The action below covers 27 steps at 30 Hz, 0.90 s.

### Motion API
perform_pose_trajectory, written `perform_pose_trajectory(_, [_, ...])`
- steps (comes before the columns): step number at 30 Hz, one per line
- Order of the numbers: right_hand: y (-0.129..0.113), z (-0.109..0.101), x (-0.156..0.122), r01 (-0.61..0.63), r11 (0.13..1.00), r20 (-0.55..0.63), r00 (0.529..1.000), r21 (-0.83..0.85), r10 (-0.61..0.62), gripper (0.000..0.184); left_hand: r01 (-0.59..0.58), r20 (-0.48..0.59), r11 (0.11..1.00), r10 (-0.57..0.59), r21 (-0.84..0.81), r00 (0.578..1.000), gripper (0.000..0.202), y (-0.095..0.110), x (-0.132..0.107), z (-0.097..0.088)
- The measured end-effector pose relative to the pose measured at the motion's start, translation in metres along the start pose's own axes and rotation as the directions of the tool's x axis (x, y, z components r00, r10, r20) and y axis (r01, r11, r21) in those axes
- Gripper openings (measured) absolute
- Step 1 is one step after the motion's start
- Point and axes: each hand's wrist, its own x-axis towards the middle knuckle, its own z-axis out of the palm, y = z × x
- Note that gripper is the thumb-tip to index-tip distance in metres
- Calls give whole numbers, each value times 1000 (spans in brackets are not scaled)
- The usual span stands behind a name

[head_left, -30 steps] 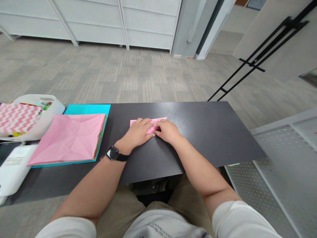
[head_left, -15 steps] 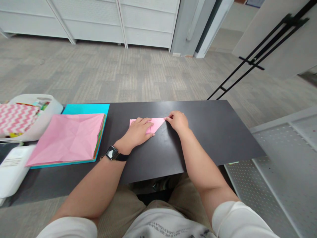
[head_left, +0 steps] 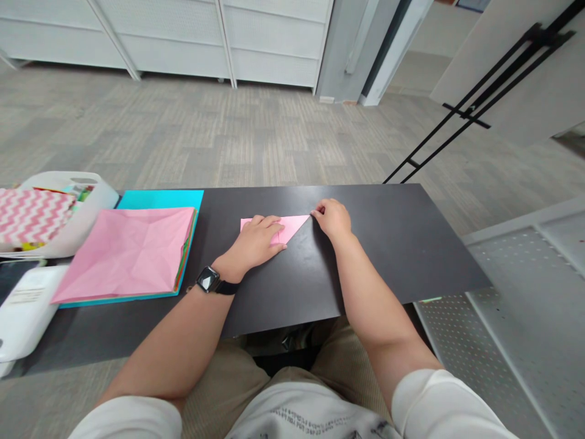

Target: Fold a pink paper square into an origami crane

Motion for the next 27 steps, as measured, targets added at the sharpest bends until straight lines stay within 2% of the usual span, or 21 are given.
perform_pose_trajectory(3, [1,0,0,-42,999,-54,998,0,42,11,2,-6,1000,-2,7,1000,48,1,-1,0])
perform_pose_trajectory(8, [-5,1,-2,118,990,34,992,76,-121,10,15,-21,1000,-14,22,1000,46,6,-1,-3])
perform_pose_trajectory(14, [-15,-4,-9,140,987,42,989,79,-143,9,4,-37,1000,-3,28,999,45,7,-1,-2])
perform_pose_trajectory(16, [-23,-5,-17,230,966,76,968,115,-239,8,14,-45,999,-13,37,999,45,8,-1,0])
perform_pose_trajectory(20, [-40,2,-35,391,907,210,885,156,-417,8,45,-55,998,-42,48,998,46,10,-1,0])
perform_pose_trajectory(23, [-47,8,-43,428,887,287,840,172,-461,6,36,-45,999,-34,39,998,48,9,-2,-1])
perform_pose_trajectory(27, [-47,8,-44,430,884,314,826,184,-468,8,4,-31,1000,-3,21,999,52,5,-2,-2])
